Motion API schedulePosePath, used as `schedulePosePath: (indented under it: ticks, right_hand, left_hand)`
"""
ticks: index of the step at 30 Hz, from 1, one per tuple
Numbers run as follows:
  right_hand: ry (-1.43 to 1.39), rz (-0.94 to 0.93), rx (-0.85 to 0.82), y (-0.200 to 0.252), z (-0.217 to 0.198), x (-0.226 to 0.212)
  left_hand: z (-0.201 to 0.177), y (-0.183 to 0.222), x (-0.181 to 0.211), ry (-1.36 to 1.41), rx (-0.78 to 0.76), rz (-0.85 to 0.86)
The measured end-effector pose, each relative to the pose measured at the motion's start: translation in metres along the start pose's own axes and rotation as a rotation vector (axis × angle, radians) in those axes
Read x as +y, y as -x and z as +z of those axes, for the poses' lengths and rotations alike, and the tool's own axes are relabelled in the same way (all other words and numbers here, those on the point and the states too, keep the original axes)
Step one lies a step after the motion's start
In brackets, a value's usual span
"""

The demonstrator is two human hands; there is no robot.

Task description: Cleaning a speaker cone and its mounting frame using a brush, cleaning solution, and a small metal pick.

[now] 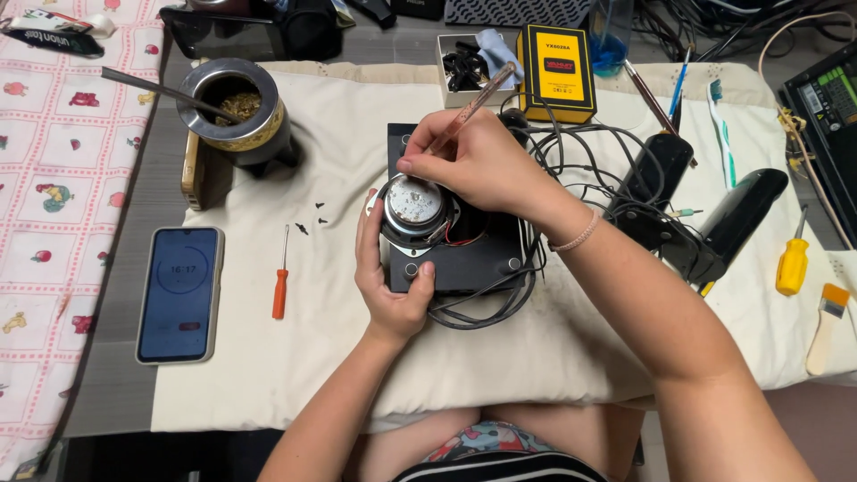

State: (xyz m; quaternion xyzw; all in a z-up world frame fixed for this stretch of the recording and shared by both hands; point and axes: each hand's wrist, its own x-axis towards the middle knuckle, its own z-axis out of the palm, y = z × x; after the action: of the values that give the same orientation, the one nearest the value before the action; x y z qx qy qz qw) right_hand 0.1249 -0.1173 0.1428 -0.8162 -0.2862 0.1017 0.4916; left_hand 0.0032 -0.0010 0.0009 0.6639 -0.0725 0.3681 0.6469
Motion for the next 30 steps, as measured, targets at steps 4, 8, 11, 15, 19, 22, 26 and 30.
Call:
schedulePosePath:
  ticks: [4, 8, 11, 15, 19, 22, 26, 30]
  right_hand:
    - [0.067, -0.053, 0.012, 0.0, 0.005, -0.001]
    - [0.082, -0.056, -0.002, -0.002, 0.008, -0.002]
    - [0.07, -0.049, -0.005, 0.0, 0.012, -0.006]
    - [0.091, -0.086, 0.002, -0.002, 0.011, -0.002]
    - [0.084, -0.068, 0.024, -0.002, 0.007, 0.008]
    - [0.025, -0.034, 0.03, 0.001, 0.005, 0.015]
    - [0.038, -0.018, 0.048, 0.01, -0.003, 0.014]
    - [-0.007, 0.003, 0.057, 0.022, -0.011, 0.013]
  left_hand:
    - [0.0, 0.0, -0.001, -0.007, -0.002, 0.008]
    - [-0.001, 0.0, -0.001, -0.007, -0.005, -0.001]
    - [-0.002, 0.001, -0.003, -0.006, -0.007, -0.001]
    - [-0.002, 0.001, -0.004, -0.007, -0.009, 0.003]
    - [0.0, 0.001, -0.003, -0.007, 0.003, 0.011]
    - [0.0, 0.001, -0.002, -0.011, -0.004, 0.001]
    - [-0.001, 0.002, -0.002, -0.021, -0.001, 0.002]
    - [0.001, 0.001, -0.002, -0.049, 0.02, 0.025]
